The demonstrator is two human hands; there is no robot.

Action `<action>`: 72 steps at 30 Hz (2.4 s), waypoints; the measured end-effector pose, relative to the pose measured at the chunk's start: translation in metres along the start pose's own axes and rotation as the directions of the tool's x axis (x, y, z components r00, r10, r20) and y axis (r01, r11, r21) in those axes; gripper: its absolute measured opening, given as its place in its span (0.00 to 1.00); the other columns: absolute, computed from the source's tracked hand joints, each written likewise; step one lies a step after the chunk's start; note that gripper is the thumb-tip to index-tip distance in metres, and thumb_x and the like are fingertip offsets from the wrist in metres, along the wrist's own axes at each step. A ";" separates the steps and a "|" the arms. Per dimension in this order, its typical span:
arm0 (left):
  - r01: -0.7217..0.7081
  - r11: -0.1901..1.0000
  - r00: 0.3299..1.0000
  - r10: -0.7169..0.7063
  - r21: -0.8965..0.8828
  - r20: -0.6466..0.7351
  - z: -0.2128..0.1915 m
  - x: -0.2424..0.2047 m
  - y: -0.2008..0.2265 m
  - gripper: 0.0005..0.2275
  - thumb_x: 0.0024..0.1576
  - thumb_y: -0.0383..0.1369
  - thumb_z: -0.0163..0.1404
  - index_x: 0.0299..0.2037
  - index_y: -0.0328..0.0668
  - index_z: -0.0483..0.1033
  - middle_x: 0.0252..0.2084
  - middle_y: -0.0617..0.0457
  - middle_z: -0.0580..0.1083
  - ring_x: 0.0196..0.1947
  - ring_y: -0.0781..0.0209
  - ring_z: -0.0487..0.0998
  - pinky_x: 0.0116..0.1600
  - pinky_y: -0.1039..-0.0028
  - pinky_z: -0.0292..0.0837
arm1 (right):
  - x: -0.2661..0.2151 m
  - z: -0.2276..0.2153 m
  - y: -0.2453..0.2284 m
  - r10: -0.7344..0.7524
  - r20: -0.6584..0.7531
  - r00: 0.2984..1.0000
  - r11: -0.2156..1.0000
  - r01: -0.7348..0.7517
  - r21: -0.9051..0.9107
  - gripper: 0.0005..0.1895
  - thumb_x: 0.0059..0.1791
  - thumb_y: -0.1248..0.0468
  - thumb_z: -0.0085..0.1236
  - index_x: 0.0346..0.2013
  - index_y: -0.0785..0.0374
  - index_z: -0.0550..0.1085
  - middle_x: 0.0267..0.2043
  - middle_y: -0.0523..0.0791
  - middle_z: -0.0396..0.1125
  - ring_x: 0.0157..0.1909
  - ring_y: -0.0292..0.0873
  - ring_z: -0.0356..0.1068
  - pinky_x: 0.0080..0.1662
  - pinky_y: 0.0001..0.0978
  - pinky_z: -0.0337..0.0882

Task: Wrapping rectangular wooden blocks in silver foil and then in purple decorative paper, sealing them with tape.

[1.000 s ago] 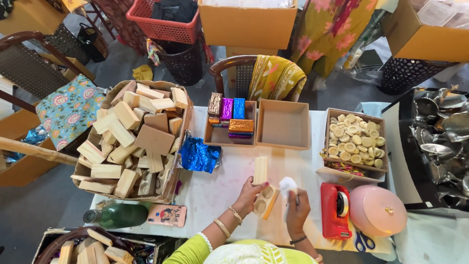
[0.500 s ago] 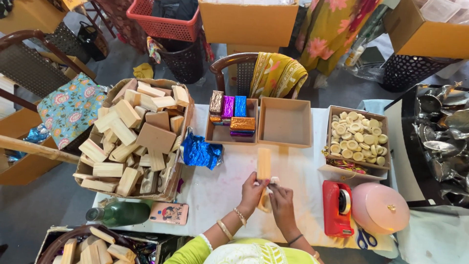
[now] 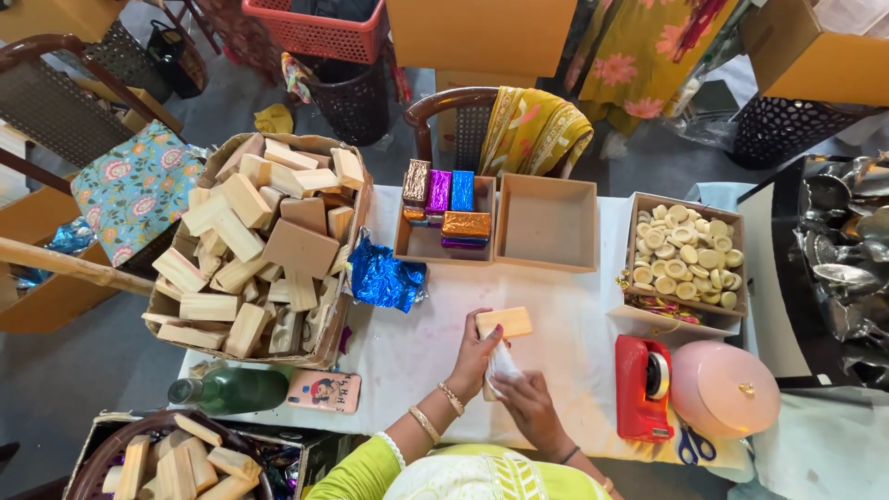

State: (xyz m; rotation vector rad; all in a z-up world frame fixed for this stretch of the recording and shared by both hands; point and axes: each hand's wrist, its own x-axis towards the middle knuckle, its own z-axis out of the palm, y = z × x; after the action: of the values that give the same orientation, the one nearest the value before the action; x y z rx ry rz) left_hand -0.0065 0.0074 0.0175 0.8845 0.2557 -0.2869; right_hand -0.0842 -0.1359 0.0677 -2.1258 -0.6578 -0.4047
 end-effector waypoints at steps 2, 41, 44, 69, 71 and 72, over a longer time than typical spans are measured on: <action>-0.007 1.000 1.000 0.007 0.018 -0.023 0.005 -0.007 0.007 0.18 0.61 0.28 0.52 0.60 0.51 0.62 0.40 0.53 0.72 0.34 0.64 0.76 0.35 0.74 0.75 | 0.000 -0.005 0.005 -0.021 0.037 0.999 1.000 0.022 -0.017 0.16 0.43 0.69 0.63 0.45 0.61 0.80 0.48 0.43 0.74 0.46 0.49 0.64 0.51 0.38 0.67; 0.262 0.909 0.943 -0.313 0.325 0.115 -0.030 -0.021 -0.010 0.13 0.61 0.41 0.55 0.37 0.38 0.79 0.25 0.59 0.72 0.19 0.72 0.65 0.23 0.78 0.58 | 0.002 0.027 0.102 0.648 -0.048 0.760 0.759 -0.639 0.124 0.20 0.55 0.56 0.48 0.29 0.70 0.77 0.22 0.56 0.64 0.25 0.58 0.65 0.32 0.43 0.68; 0.277 0.923 0.952 -0.302 0.265 0.056 -0.057 -0.002 -0.026 0.13 0.61 0.40 0.56 0.38 0.35 0.79 0.29 0.57 0.76 0.23 0.71 0.72 0.27 0.78 0.66 | -0.042 0.029 0.135 0.674 -0.164 0.720 0.732 -0.681 0.018 0.19 0.55 0.55 0.50 0.32 0.68 0.78 0.28 0.57 0.67 0.30 0.59 0.68 0.35 0.43 0.69; -0.398 0.128 0.818 0.498 0.908 0.289 -0.027 0.139 -0.095 0.19 0.48 0.24 0.59 0.49 0.41 0.72 0.45 0.45 0.73 0.52 0.42 0.66 0.57 0.53 0.61 | -0.137 -0.002 0.168 0.506 -0.121 0.854 0.674 -0.479 -0.563 0.30 0.50 0.53 0.54 0.66 0.52 0.64 0.67 0.47 0.59 0.69 0.50 0.56 0.68 0.46 0.54; -0.440 0.126 0.815 0.472 0.889 0.336 0.005 0.140 -0.082 0.18 0.47 0.24 0.59 0.49 0.41 0.72 0.47 0.44 0.71 0.54 0.40 0.65 0.59 0.52 0.60 | -0.138 -0.002 0.169 0.513 -0.127 0.849 0.670 -0.488 -0.560 0.30 0.50 0.53 0.55 0.66 0.52 0.64 0.67 0.47 0.59 0.69 0.51 0.56 0.68 0.47 0.54; -0.475 0.128 0.808 0.455 0.871 0.374 0.021 0.141 -0.076 0.18 0.47 0.23 0.59 0.48 0.41 0.72 0.50 0.43 0.69 0.56 0.39 0.63 0.61 0.51 0.59 | -0.139 -0.002 0.170 0.513 -0.124 0.849 0.671 -0.487 -0.559 0.30 0.49 0.52 0.55 0.65 0.52 0.64 0.66 0.47 0.59 0.69 0.51 0.56 0.67 0.47 0.54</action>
State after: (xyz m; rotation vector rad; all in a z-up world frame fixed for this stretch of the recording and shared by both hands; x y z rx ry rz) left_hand 0.1002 -0.0740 -0.0715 2.1482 -0.3133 0.2344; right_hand -0.0967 -0.2656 -0.1088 -2.7800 0.0884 -0.2599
